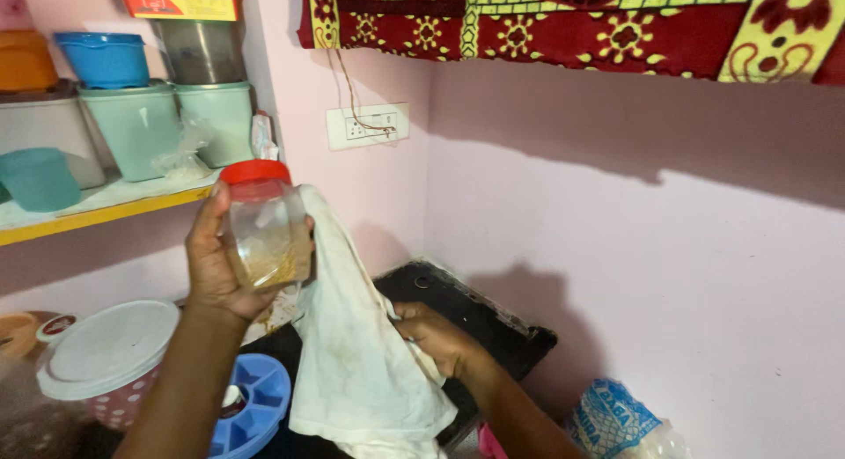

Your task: The person wipes a translucent plastic container with a pink lid using a cloth, then places it on a shelf. The person then wipes a small glass jar with a red lid and sets it down on the counter.

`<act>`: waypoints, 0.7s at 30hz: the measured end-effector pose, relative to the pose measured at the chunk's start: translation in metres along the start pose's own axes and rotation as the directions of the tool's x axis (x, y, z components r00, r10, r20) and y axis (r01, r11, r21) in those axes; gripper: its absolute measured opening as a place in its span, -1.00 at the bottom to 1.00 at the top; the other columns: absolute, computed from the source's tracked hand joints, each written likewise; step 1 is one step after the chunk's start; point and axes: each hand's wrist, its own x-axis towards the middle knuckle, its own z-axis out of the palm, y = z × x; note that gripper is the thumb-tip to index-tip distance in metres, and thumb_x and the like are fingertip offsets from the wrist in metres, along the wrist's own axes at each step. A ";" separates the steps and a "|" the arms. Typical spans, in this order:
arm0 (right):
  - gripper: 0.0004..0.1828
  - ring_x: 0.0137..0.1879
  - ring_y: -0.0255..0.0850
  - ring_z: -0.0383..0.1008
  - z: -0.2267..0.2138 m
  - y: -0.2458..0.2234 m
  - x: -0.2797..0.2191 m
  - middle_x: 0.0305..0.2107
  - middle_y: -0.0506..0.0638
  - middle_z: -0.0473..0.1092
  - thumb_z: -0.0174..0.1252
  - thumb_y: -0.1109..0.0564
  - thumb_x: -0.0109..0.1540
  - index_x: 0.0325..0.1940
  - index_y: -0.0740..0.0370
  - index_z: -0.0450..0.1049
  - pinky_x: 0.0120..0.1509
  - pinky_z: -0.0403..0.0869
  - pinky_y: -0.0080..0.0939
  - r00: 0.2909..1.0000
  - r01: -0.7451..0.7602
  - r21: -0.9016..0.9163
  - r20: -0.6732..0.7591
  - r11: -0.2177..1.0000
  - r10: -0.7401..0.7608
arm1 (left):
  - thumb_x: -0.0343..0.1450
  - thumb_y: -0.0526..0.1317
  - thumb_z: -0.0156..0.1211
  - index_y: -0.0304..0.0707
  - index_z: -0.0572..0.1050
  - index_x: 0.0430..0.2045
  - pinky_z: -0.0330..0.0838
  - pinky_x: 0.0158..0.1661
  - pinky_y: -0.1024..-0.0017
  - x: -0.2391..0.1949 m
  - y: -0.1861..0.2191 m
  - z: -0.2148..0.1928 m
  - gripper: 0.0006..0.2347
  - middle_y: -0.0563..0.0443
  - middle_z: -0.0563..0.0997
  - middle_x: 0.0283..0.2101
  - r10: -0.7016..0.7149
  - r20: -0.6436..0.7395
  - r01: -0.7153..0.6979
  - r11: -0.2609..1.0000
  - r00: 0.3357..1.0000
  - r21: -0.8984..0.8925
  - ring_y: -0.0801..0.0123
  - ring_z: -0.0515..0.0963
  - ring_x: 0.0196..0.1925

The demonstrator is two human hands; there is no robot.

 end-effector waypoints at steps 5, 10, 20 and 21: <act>-0.27 0.37 0.02 0.37 -0.013 -0.069 -0.018 0.17 0.23 0.44 0.03 -0.34 0.32 0.24 0.35 0.49 0.45 0.31 0.07 0.998 0.041 -0.601 0.061 0.798 -0.006 | 0.46 0.16 0.26 -0.15 0.37 0.04 0.52 -0.19 -0.01 -0.004 0.017 -0.035 -0.54 -0.04 0.47 -0.10 0.114 -0.166 -0.066 0.960 0.979 0.274 0.01 0.59 -0.08; -0.21 0.31 0.07 0.38 -0.021 -0.129 -0.039 0.17 0.20 0.42 -0.02 -0.44 0.23 0.23 0.22 0.49 0.38 0.32 0.11 0.992 0.002 -0.900 -0.055 0.435 -0.118 | 0.44 0.17 0.27 -0.11 0.39 0.07 0.50 -0.18 -0.02 -0.004 0.025 -0.060 -0.53 -0.07 0.48 -0.09 0.116 -0.258 -0.027 0.945 0.959 0.325 0.02 0.58 -0.09; -0.59 0.25 -0.02 0.43 -0.010 -0.110 -0.027 0.04 0.09 0.51 0.16 -0.06 0.40 0.14 0.33 0.54 0.45 0.37 0.04 0.838 0.445 0.379 0.145 0.812 -0.527 | 0.33 0.08 0.18 -0.12 0.45 0.04 0.59 -0.12 0.11 -0.003 -0.008 0.005 -0.55 -0.15 0.62 -0.11 -0.166 -0.241 0.239 0.919 0.956 0.315 0.10 0.65 -0.13; -0.59 0.24 0.03 0.47 -0.001 -0.107 -0.029 0.03 0.14 0.52 0.14 -0.08 0.42 0.13 0.32 0.56 0.45 0.40 0.09 0.818 0.523 0.243 0.128 0.817 -0.561 | 0.35 0.07 0.17 -0.13 0.45 0.05 0.58 -0.12 0.14 -0.004 -0.014 0.013 -0.56 -0.14 0.62 -0.11 -0.181 -0.185 0.232 0.922 0.966 0.309 0.12 0.64 -0.13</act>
